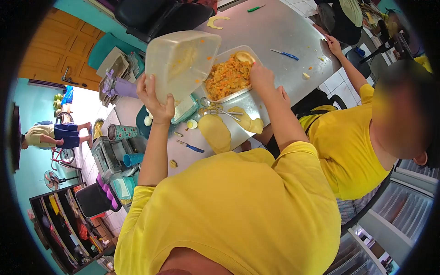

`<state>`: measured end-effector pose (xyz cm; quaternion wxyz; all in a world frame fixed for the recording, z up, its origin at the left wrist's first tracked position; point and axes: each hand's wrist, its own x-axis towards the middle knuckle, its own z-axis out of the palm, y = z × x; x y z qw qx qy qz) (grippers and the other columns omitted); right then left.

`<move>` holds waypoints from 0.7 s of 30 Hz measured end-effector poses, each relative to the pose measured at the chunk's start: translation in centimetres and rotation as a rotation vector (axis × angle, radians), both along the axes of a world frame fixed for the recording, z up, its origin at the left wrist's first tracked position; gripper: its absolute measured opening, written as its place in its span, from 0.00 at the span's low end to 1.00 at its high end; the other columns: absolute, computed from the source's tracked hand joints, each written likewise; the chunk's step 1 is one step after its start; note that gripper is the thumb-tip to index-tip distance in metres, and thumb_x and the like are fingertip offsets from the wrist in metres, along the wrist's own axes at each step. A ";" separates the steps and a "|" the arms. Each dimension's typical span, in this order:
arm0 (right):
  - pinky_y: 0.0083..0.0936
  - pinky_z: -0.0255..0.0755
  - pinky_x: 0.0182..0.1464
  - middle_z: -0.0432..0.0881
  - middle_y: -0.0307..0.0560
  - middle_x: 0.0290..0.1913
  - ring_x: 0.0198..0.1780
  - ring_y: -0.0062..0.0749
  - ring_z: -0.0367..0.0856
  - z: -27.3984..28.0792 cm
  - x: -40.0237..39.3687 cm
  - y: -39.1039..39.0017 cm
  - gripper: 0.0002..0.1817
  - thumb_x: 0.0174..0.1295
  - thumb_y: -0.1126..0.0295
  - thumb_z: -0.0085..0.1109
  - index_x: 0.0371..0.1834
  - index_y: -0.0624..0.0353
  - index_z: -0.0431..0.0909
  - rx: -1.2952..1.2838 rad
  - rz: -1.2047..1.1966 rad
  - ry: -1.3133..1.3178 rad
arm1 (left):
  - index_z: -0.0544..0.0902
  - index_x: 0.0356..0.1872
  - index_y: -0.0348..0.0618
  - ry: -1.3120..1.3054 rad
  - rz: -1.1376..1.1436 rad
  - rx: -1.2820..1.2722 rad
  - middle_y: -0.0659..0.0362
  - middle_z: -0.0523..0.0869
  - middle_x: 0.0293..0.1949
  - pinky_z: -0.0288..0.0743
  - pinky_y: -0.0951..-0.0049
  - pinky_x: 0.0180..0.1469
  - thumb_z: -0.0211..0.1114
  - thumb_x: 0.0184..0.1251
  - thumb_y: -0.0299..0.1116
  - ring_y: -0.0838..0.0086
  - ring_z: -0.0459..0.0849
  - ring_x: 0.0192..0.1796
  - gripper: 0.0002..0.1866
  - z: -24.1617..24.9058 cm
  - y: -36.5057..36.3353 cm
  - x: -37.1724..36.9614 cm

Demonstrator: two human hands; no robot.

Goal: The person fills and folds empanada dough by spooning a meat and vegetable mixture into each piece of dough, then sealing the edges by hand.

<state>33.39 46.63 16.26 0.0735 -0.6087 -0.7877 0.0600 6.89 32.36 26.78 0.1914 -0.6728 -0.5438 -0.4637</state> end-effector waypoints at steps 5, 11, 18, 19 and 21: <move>0.36 0.76 0.37 0.82 0.53 0.35 0.36 0.43 0.83 -1.3 -2.4 -1.4 0.11 0.61 0.69 0.45 0.39 0.63 0.76 -0.166 0.097 0.013 | 0.66 0.60 0.38 -0.283 0.061 -0.007 0.45 0.65 0.55 0.55 0.59 0.60 0.57 0.39 0.28 0.53 0.62 0.59 0.36 -2.0 -0.7 -1.2; 0.38 0.73 0.45 0.80 0.58 0.41 0.43 0.47 0.79 -0.6 -2.1 0.7 0.14 0.56 0.68 0.51 0.44 0.60 0.74 -0.161 0.059 0.687 | 0.63 0.62 0.38 -0.688 0.290 -0.012 0.49 0.61 0.54 0.55 0.63 0.62 0.52 0.45 0.24 0.59 0.62 0.60 0.34 -4.8 -2.7 -3.5; 0.41 0.71 0.46 0.79 0.57 0.36 0.43 0.52 0.77 -0.5 -3.9 4.4 0.14 0.56 0.65 0.52 0.44 0.56 0.75 -0.076 0.190 0.348 | 0.63 0.61 0.40 -0.577 0.279 -0.089 0.48 0.61 0.55 0.55 0.63 0.63 0.54 0.42 0.24 0.59 0.62 0.59 0.36 -5.2 -3.3 -3.2; 0.41 0.71 0.46 0.79 0.57 0.36 0.43 0.52 0.77 0.5 -3.5 4.4 0.14 0.56 0.65 0.52 0.44 0.56 0.75 -0.084 0.193 0.346 | 0.64 0.61 0.40 -0.526 0.274 -0.104 0.48 0.60 0.55 0.55 0.63 0.63 0.55 0.41 0.25 0.58 0.62 0.59 0.36 -5.1 -3.3 -3.0; 0.42 0.71 0.45 0.79 0.58 0.37 0.42 0.53 0.77 1.9 -2.5 4.5 0.13 0.57 0.63 0.50 0.42 0.56 0.76 -0.089 0.233 0.164 | 0.64 0.61 0.39 -0.497 0.284 -0.126 0.48 0.60 0.55 0.54 0.62 0.63 0.55 0.41 0.25 0.58 0.62 0.59 0.36 -4.9 -3.3 -2.6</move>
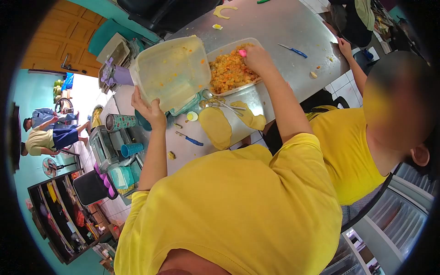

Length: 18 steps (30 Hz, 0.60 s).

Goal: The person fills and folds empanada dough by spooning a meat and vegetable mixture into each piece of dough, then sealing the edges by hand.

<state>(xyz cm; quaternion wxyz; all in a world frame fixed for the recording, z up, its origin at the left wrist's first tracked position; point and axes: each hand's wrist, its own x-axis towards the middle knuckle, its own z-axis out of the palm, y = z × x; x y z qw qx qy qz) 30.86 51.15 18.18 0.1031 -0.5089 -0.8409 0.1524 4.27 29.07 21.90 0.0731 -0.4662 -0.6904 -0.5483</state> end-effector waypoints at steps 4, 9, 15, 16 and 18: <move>0.41 0.71 0.42 0.80 0.57 0.35 0.39 0.52 0.78 -5.1 0.2 -0.1 0.13 0.56 0.62 0.50 0.37 0.57 0.78 -0.002 -0.152 0.152 | 0.62 0.62 0.39 0.069 0.005 -0.077 0.46 0.60 0.55 0.53 0.62 0.64 0.56 0.40 0.25 0.56 0.60 0.60 0.38 0.5 0.1 0.2; 0.39 0.71 0.37 0.80 0.56 0.27 0.34 0.50 0.79 -6.3 0.9 -0.1 0.14 0.54 0.60 0.50 0.27 0.58 0.80 -0.268 -0.340 0.563 | 0.55 0.66 0.40 -0.350 0.024 -0.081 0.49 0.66 0.53 0.57 0.68 0.59 0.56 0.43 0.27 0.63 0.66 0.53 0.41 -1.4 0.0 -1.4; 0.41 0.71 0.38 0.79 0.58 0.28 0.34 0.50 0.79 -3.5 -3.6 -6.2 0.10 0.53 0.66 0.50 0.30 0.58 0.78 -0.154 0.045 0.544 | 0.51 0.69 0.42 -0.875 0.158 0.002 0.59 0.72 0.42 0.59 0.80 0.34 0.51 0.49 0.31 0.79 0.61 0.29 0.40 -1.2 -1.3 -2.8; 0.41 0.71 0.38 0.79 0.58 0.28 0.33 0.51 0.78 -5.7 -4.4 -6.9 0.09 0.53 0.67 0.50 0.31 0.58 0.78 -0.134 0.128 0.494 | 0.51 0.68 0.42 -0.847 0.143 0.002 0.59 0.72 0.42 0.59 0.80 0.34 0.51 0.49 0.30 0.79 0.62 0.29 0.40 -0.8 -1.5 -2.5; 0.39 0.72 0.37 0.79 0.56 0.28 0.33 0.51 0.78 -6.5 -4.3 -6.7 0.08 0.52 0.67 0.53 0.31 0.57 0.78 -0.055 0.152 0.496 | 0.52 0.68 0.42 -0.816 0.136 0.016 0.59 0.72 0.43 0.59 0.81 0.33 0.51 0.49 0.30 0.79 0.62 0.29 0.39 -0.4 -1.5 -2.6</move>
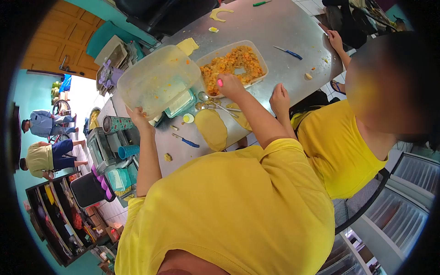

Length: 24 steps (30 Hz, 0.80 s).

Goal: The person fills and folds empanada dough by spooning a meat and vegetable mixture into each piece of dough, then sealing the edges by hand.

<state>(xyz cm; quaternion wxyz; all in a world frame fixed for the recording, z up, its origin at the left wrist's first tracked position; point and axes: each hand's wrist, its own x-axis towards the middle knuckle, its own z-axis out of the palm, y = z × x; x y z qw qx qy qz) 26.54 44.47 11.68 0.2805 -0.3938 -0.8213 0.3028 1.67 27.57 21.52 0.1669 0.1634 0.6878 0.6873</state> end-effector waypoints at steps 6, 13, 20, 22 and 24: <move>0.41 0.72 0.38 0.76 0.54 0.34 0.35 0.51 0.77 4.2 2.6 1.7 0.10 0.49 0.72 0.56 0.36 0.56 0.76 0.182 0.002 -0.232 | 0.53 0.68 0.40 0.130 -0.131 0.041 0.56 0.71 0.48 0.66 0.76 0.46 0.51 0.49 0.28 0.73 0.70 0.39 0.38 0.4 -0.8 -0.1; 0.32 0.74 0.40 0.76 0.52 0.42 0.39 0.46 0.77 13.1 1.7 -0.3 0.06 0.51 0.75 0.55 0.34 0.57 0.76 0.360 0.075 0.273 | 0.56 0.67 0.43 0.661 -0.239 -0.015 0.47 0.66 0.55 0.61 0.66 0.58 0.53 0.45 0.27 0.60 0.67 0.56 0.39 2.5 2.4 2.2; 0.30 0.74 0.41 0.71 0.51 0.48 0.45 0.40 0.76 8.7 0.6 1.1 0.08 0.44 0.75 0.56 0.31 0.56 0.75 0.795 0.347 -0.046 | 0.61 0.65 0.46 1.166 -0.415 -0.103 0.42 0.68 0.45 0.59 0.59 0.55 0.59 0.36 0.30 0.52 0.67 0.49 0.43 7.4 5.4 4.3; 0.31 0.74 0.42 0.71 0.56 0.51 0.46 0.45 0.76 8.0 1.9 -1.4 0.09 0.45 0.74 0.56 0.32 0.58 0.74 0.583 0.489 -0.056 | 0.61 0.65 0.48 1.244 -0.404 -0.110 0.42 0.68 0.45 0.60 0.58 0.54 0.60 0.35 0.31 0.52 0.67 0.48 0.44 7.5 6.2 4.0; 0.31 0.74 0.42 0.71 0.57 0.52 0.46 0.46 0.76 8.8 2.4 -2.6 0.08 0.45 0.75 0.56 0.31 0.59 0.73 0.490 0.482 -0.122 | 0.62 0.65 0.49 1.318 -0.394 -0.119 0.42 0.68 0.45 0.60 0.58 0.53 0.61 0.34 0.31 0.52 0.66 0.47 0.44 7.5 7.0 3.8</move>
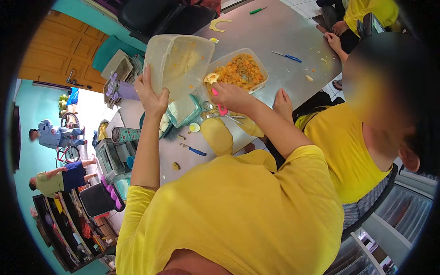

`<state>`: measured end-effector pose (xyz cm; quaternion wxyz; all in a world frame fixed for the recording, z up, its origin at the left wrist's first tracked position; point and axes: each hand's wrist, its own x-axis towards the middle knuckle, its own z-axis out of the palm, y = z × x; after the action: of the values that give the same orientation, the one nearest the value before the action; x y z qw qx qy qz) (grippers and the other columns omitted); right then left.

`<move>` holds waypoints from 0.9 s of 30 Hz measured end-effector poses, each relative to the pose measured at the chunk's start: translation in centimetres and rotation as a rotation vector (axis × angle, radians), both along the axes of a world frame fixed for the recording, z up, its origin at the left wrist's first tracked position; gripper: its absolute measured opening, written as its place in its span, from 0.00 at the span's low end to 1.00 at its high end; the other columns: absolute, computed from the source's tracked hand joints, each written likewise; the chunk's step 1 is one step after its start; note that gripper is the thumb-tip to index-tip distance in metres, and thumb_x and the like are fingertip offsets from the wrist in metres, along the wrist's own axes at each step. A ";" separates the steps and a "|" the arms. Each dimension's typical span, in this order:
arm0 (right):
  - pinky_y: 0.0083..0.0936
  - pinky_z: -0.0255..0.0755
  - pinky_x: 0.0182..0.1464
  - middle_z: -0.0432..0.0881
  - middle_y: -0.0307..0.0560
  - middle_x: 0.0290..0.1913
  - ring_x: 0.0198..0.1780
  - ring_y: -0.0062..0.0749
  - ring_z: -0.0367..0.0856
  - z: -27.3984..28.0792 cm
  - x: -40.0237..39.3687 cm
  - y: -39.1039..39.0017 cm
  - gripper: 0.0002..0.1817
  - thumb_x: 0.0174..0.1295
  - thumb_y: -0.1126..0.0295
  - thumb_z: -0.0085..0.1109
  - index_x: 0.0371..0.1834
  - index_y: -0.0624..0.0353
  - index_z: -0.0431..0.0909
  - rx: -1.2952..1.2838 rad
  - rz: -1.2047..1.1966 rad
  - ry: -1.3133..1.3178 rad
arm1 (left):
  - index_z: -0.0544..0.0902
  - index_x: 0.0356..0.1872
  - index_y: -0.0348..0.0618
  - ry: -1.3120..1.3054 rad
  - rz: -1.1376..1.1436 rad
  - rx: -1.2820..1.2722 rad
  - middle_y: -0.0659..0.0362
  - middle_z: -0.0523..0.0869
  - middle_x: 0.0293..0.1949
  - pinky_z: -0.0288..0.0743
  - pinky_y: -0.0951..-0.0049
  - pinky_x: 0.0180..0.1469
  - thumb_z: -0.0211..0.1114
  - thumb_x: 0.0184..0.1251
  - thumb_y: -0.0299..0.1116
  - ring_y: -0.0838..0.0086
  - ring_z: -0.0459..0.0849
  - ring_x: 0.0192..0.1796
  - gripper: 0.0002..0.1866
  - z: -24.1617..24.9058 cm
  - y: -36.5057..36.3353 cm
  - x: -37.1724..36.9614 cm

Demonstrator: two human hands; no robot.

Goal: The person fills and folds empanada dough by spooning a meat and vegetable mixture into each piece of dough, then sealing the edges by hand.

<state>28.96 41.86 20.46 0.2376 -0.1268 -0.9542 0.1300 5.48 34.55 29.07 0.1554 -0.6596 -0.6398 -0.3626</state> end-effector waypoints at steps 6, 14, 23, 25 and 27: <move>0.32 0.74 0.43 0.71 0.57 0.51 0.46 0.46 0.76 2.5 -1.6 3.8 0.08 0.44 0.75 0.56 0.29 0.59 0.72 0.203 -0.097 0.233 | 0.62 0.64 0.51 -0.008 -0.051 0.006 0.41 0.68 0.46 0.61 0.55 0.53 0.62 0.33 0.33 0.50 0.66 0.49 0.45 1.1 0.8 0.5; 0.32 0.73 0.39 0.73 0.51 0.45 0.40 0.44 0.77 -1.2 -0.4 0.6 0.09 0.46 0.75 0.56 0.34 0.55 0.76 -0.122 -0.100 -0.006 | 0.63 0.63 0.48 0.038 -0.078 0.074 0.40 0.66 0.48 0.60 0.54 0.53 0.63 0.32 0.33 0.49 0.66 0.50 0.44 0.2 0.7 0.9; 0.39 0.72 0.36 0.76 0.54 0.27 0.32 0.50 0.77 -8.3 -3.0 -0.5 0.06 0.53 0.68 0.52 0.29 0.58 0.75 -0.528 -0.481 0.292 | 0.62 0.63 0.43 -0.111 0.045 0.094 0.41 0.65 0.47 0.55 0.54 0.56 0.62 0.34 0.30 0.50 0.63 0.52 0.43 -3.2 -1.9 -0.4; 0.40 0.71 0.36 0.76 0.55 0.28 0.31 0.51 0.76 -9.3 -2.2 -0.1 0.05 0.52 0.70 0.52 0.28 0.59 0.74 -0.453 -0.497 0.221 | 0.62 0.63 0.43 -0.112 0.038 0.094 0.41 0.65 0.47 0.55 0.55 0.56 0.62 0.34 0.30 0.50 0.63 0.52 0.43 -3.4 -2.3 -0.2; 0.39 0.71 0.36 0.76 0.55 0.28 0.31 0.50 0.76 -7.0 -1.6 0.4 0.04 0.52 0.71 0.53 0.28 0.60 0.74 -0.440 -0.507 0.283 | 0.62 0.63 0.44 -0.114 0.034 0.090 0.41 0.65 0.47 0.55 0.55 0.56 0.62 0.34 0.30 0.50 0.63 0.51 0.43 -3.5 -2.7 -0.1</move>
<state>27.32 42.29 13.47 0.3591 -0.3881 -0.7993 0.2857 5.37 31.81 25.55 0.1543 -0.6192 -0.6419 -0.4251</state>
